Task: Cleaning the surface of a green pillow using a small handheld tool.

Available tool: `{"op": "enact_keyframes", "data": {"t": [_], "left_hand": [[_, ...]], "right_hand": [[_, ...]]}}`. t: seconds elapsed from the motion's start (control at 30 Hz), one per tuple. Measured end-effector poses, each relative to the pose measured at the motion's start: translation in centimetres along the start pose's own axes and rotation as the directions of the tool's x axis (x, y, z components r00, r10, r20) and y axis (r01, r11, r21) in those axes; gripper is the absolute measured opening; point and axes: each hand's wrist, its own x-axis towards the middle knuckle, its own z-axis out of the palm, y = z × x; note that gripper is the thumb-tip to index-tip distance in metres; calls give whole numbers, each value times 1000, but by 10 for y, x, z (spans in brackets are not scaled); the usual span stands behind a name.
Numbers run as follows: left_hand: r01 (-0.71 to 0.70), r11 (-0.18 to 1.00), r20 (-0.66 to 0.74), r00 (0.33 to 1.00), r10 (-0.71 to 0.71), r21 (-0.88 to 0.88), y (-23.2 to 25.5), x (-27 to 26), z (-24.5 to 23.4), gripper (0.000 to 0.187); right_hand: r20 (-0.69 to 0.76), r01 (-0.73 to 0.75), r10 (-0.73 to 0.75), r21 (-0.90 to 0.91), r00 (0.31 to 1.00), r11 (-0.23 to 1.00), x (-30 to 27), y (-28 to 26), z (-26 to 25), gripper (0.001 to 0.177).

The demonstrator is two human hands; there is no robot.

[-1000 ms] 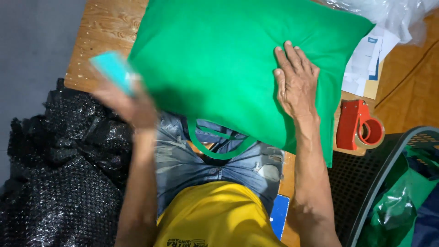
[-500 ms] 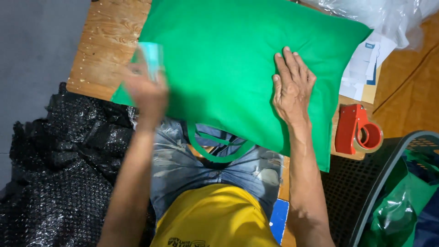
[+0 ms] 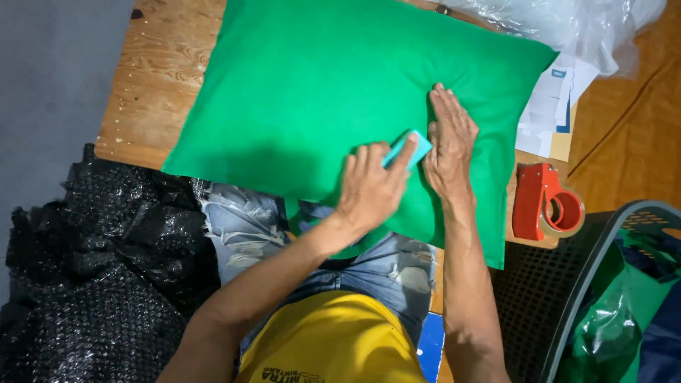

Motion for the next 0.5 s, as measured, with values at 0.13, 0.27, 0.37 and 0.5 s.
{"op": "enact_keyframes", "data": {"t": [0.13, 0.27, 0.37, 0.5], "left_hand": [[225, 971, -15, 974, -224, 82, -64, 28, -52, 30], [436, 861, -348, 875, -337, 262, -225, -11, -69, 45], [680, 709, -265, 730, -630, 186, -324, -68, -55, 54], [617, 764, -397, 760, -515, 190, -260, -37, -74, 53]], "right_hand": [[-16, 25, -26, -72, 1000, 997, -1, 1, 5, 41], [-55, 24, -27, -53, 998, 998, 0, -4, 9, 40], [-49, 12, -16, -72, 999, 997, -4, -3, 10, 40], [-60, -6, 2, -68, 998, 998, -2, -4, 10, 40]]}}
